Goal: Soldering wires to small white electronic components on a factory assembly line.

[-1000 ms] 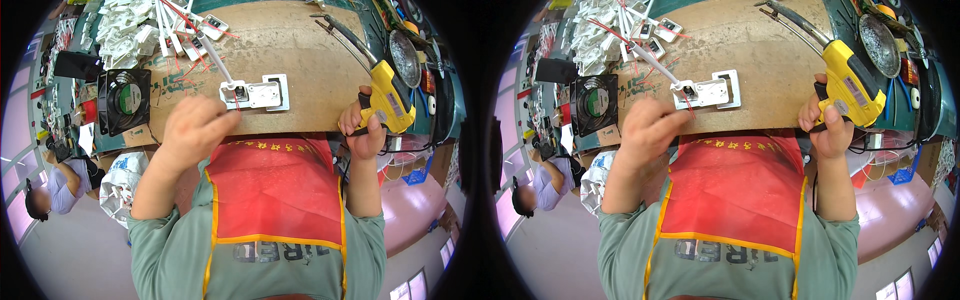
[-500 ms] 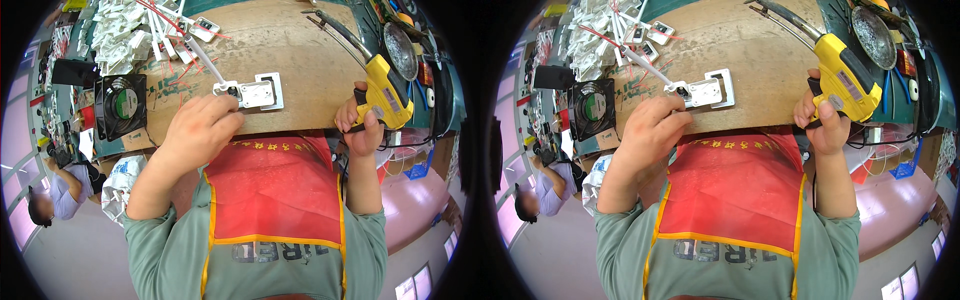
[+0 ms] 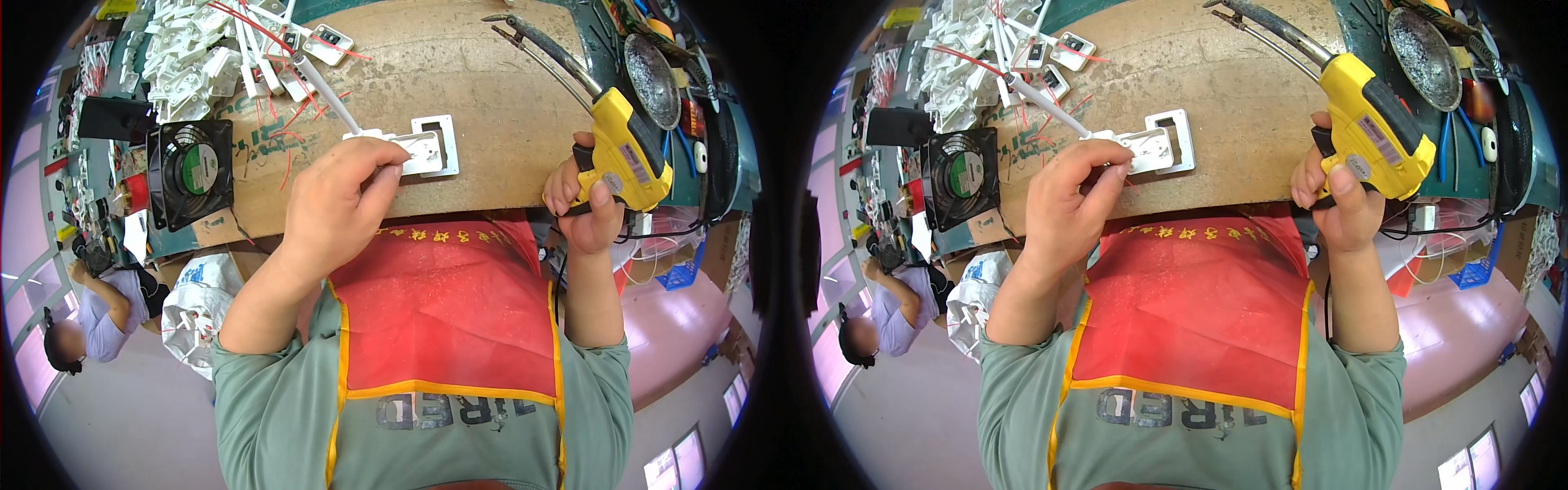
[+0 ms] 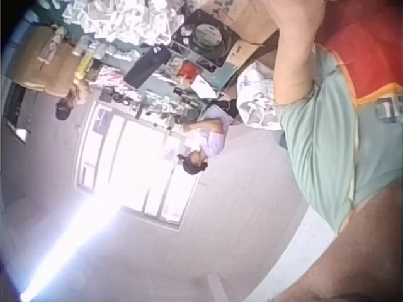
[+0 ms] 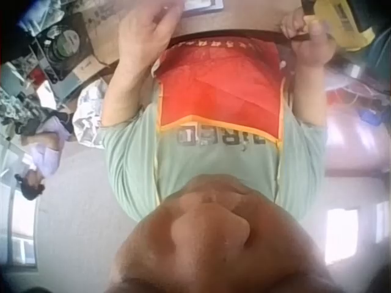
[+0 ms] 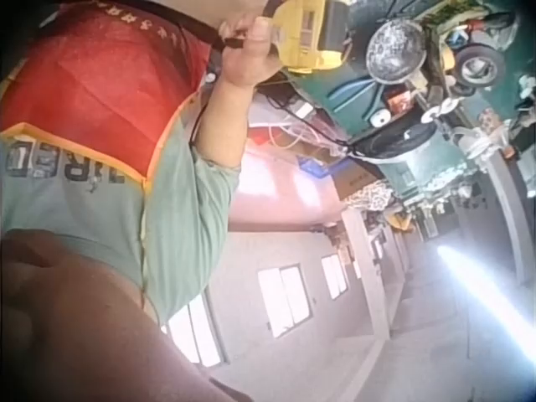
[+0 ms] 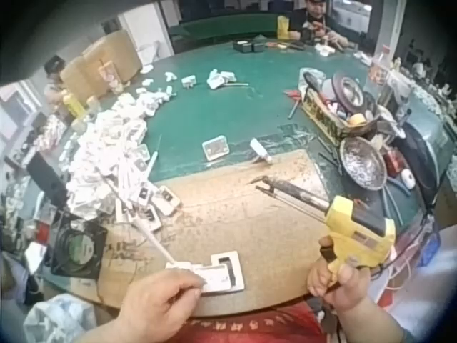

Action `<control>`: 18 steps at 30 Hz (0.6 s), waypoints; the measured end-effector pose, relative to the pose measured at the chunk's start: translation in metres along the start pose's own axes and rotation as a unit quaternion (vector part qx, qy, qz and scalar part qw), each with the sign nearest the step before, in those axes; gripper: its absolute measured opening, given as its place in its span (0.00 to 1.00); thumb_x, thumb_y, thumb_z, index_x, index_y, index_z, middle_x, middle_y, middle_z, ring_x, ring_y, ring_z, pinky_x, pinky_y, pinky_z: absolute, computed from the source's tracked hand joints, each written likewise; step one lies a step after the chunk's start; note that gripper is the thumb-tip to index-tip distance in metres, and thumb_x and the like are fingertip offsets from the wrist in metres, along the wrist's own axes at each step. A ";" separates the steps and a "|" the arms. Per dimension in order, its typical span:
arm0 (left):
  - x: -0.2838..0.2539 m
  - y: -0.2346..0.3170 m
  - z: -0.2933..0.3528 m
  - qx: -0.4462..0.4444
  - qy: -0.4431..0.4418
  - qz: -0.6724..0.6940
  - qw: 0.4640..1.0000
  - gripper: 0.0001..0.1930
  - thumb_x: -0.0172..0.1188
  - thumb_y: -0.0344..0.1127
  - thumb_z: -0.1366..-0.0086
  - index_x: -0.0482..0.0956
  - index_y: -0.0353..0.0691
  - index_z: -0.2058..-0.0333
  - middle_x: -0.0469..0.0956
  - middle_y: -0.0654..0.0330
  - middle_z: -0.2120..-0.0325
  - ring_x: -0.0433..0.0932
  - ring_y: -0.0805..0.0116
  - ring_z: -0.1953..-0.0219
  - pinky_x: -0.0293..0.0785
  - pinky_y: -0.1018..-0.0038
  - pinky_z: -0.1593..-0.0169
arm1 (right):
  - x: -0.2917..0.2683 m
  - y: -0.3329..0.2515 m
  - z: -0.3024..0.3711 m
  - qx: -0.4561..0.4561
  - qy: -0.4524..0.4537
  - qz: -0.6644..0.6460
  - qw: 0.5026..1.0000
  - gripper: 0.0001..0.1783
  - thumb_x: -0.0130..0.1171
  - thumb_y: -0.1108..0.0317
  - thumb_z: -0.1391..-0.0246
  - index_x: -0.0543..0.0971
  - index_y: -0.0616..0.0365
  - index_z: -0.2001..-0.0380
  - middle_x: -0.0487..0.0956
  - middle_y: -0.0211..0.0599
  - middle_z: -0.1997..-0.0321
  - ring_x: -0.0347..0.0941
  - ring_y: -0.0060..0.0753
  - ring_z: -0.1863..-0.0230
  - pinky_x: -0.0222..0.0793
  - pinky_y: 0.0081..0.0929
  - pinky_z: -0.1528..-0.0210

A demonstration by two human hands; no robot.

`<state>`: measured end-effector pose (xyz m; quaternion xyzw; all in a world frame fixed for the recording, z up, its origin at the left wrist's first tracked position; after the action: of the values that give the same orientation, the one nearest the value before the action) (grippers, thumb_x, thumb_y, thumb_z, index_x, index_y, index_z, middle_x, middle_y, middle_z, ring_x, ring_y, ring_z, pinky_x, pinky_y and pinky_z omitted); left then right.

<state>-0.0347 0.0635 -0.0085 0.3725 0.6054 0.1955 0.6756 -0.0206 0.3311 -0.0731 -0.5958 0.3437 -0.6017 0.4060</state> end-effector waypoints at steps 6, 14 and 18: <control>0.006 0.013 -0.001 0.127 0.088 -0.100 0.983 0.08 0.65 0.25 0.41 0.83 0.39 0.62 0.82 0.57 0.67 0.82 0.60 0.65 0.78 0.69 0.62 | 0.003 0.000 0.019 0.045 -0.001 -0.018 0.999 0.45 0.73 0.48 0.50 0.67 0.67 0.40 0.68 0.28 0.76 0.63 0.22 0.79 0.60 0.22 0.75; 0.014 0.016 0.004 0.198 0.140 -0.164 0.956 0.12 0.64 0.25 0.48 0.81 0.41 0.63 0.78 0.61 0.68 0.79 0.61 0.69 0.75 0.67 0.67 | -0.001 0.005 0.068 0.089 -0.051 0.053 0.993 0.46 0.73 0.44 0.52 0.68 0.65 0.41 0.70 0.27 0.77 0.64 0.20 0.82 0.61 0.20 0.78; 0.014 0.019 0.001 0.168 0.103 -0.178 0.964 0.10 0.66 0.24 0.44 0.82 0.40 0.62 0.81 0.59 0.67 0.82 0.60 0.68 0.78 0.68 0.66 | 0.003 0.003 0.072 0.077 -0.148 0.052 0.985 0.36 0.70 0.60 0.44 0.69 0.60 0.36 0.72 0.32 0.67 0.65 0.23 0.76 0.62 0.24 0.75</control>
<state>-0.0275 0.0856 -0.0042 0.3449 0.7525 0.0053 0.5610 0.0514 0.3321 -0.0709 -0.6265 0.2627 -0.5099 0.5277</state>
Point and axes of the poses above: each hand's wrist, its own z-axis away from the middle knuckle, its own x-axis out of the palm, y = z × x, the point moved 8 cm from there along -z, towards the middle knuckle
